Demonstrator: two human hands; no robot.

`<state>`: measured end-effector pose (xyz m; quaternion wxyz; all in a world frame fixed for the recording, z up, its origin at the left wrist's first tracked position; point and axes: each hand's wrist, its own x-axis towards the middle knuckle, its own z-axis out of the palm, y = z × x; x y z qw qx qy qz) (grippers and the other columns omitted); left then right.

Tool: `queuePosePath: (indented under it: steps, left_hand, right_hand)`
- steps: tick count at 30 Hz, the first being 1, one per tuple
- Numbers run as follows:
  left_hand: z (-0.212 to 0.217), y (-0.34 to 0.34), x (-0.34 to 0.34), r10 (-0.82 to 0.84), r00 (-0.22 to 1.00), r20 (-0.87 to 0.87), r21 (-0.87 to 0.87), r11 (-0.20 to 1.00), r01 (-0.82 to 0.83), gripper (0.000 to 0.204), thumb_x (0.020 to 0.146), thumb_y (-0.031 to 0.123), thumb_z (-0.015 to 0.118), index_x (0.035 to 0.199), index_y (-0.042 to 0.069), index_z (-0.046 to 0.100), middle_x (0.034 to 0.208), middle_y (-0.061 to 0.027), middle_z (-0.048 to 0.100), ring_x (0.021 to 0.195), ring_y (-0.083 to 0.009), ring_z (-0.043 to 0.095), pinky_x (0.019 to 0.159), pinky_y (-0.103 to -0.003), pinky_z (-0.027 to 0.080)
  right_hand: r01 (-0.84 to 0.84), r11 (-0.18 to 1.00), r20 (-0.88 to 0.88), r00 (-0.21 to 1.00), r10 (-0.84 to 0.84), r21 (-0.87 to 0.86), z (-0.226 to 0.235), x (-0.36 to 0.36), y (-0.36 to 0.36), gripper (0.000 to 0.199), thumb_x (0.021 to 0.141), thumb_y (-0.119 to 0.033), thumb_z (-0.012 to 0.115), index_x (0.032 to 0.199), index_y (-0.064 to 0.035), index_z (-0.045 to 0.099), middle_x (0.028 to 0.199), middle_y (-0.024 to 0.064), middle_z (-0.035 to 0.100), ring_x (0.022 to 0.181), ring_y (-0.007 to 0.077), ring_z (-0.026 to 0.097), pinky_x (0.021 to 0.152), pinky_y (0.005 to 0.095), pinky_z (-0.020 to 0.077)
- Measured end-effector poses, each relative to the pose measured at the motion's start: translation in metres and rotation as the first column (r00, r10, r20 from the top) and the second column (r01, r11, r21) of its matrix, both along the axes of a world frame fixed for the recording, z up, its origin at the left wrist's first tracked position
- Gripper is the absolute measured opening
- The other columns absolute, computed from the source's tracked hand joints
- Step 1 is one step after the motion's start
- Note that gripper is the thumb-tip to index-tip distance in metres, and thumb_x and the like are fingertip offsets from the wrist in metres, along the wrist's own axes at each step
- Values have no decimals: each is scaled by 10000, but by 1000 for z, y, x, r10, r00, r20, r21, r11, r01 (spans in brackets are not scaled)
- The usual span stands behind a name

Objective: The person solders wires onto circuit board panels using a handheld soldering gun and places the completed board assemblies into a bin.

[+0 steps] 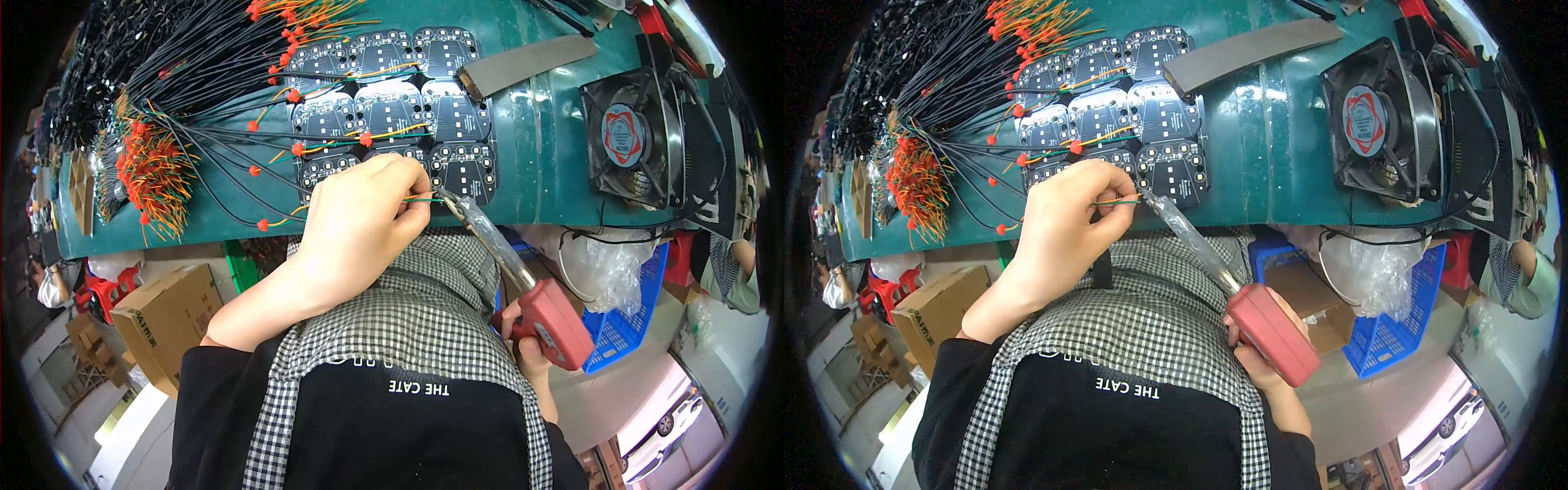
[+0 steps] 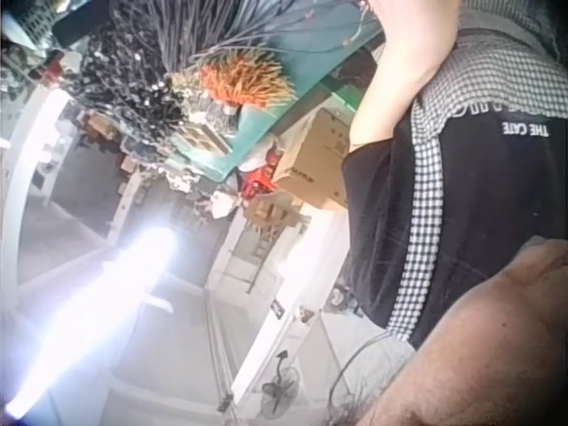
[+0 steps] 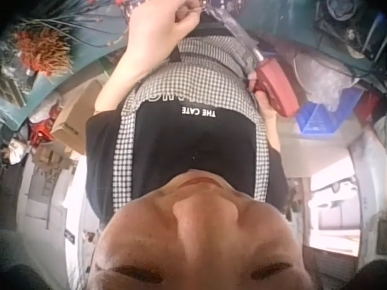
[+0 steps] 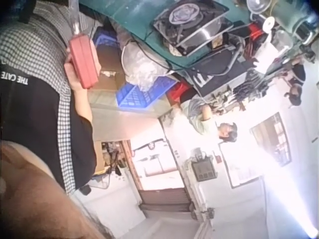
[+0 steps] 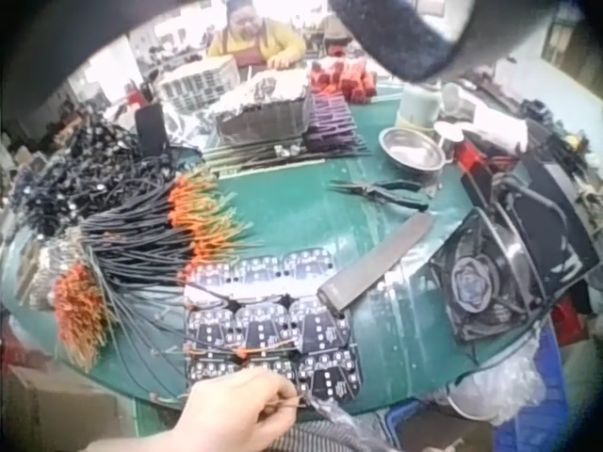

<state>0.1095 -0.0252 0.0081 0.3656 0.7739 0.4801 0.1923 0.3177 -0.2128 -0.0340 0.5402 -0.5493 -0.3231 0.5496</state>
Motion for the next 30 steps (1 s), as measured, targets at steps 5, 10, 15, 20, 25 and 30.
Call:
queuePosePath:
  steps: [5, 10, 15, 20, 25, 30]
  left_hand:
    - [1, 1, 1, -14, 1000, -13, 17, 1000, 14, 78, 709, 53, 599, 745, 39, 531, 705, -80, 568, 633, -253, 590, 543, -340, 464]
    - [2, 3, 2, -9, 1000, -16, 7, 1000, 9, 87, 691, 4, 602, 769, 13, 563, 635, -48, 499, 550, -127, 484, 525, -249, 410]
    - [4, 3, 2, -9, 999, -45, -8, 1000, 9, 77, 697, 13, 598, 761, 14, 557, 629, -49, 496, 546, -128, 489, 522, -256, 410]
    - [6, 0, 4, -19, 993, -118, 51, 998, 25, 88, 703, 20, 601, 777, 23, 553, 628, -53, 504, 563, -144, 537, 519, -268, 424]
    - [11, 1, 0, -70, 997, -42, 70, 995, 73, 118, 722, -15, 610, 801, 30, 534, 781, -79, 535, 687, -149, 557, 570, -248, 427]
    - [12, 4, -13, -98, 982, 159, -110, 987, 116, 117, 736, -25, 621, 806, 22, 539, 827, -55, 523, 708, -147, 509, 562, -239, 397]
  right_hand:
    - [-81, 996, 222, 971, 86, -33, -16, 12, -18, 741, 668, -353, 767, 1186, 77, 458, 860, 107, 637, 637, 154, 604, 590, 254, 477]
    - [-196, 981, 594, 789, 155, 5, -24, 18, -25, 683, 667, -377, 743, 1139, 60, 515, 849, 99, 638, 672, 171, 630, 637, 267, 489]
    - [-62, 998, 415, 908, 48, 19, -1, 6, -13, 665, 695, -414, 726, 1109, 62, 518, 858, 113, 643, 674, 172, 619, 615, 275, 483]
    - [68, 996, 11, 998, -68, 59, 9, -6, -5, 801, 731, -453, 697, 1265, 8, 316, 1017, 176, 595, 616, 159, 559, 554, 264, 442]
    - [64, 998, -32, 998, -63, 28, 8, -6, -6, 854, 721, -434, 715, 1303, -16, 250, 1065, 196, 570, 613, 163, 551, 560, 256, 436]
    - [119, 991, 58, 991, -123, 68, 12, -10, -2, 721, 752, -487, 656, 1160, 56, 417, 987, 168, 556, 521, 141, 479, 457, 241, 375]
